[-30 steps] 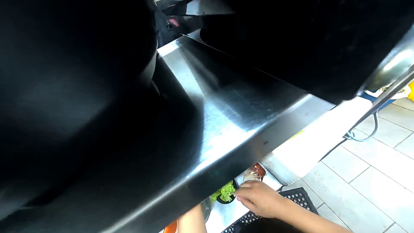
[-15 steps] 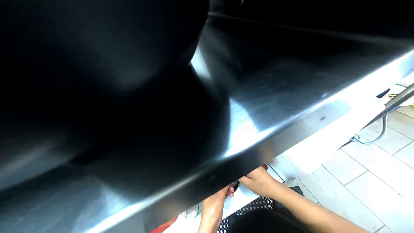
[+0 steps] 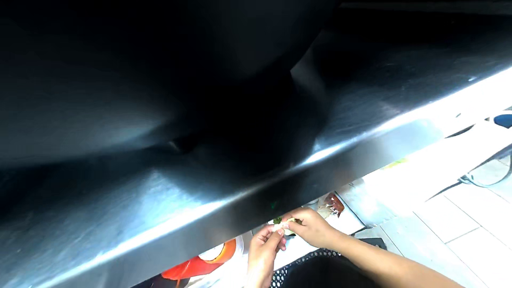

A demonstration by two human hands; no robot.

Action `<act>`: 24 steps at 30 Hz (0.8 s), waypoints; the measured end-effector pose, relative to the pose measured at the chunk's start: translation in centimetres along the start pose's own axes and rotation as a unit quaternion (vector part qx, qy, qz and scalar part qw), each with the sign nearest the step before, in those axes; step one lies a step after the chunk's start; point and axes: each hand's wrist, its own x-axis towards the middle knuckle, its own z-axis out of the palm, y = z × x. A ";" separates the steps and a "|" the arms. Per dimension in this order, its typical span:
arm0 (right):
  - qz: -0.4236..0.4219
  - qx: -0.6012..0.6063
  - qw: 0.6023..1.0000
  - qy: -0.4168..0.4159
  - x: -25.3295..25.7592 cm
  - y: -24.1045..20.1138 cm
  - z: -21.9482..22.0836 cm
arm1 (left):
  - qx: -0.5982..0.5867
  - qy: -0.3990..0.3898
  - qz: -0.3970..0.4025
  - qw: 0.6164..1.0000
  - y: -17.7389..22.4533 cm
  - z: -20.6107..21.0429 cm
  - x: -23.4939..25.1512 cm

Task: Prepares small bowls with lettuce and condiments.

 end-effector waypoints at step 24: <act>0.182 0.164 0.970 -0.005 -4.3 2.7 -2.9 | -0.093 0.083 -0.104 0.987 -5.4 1.1 0.1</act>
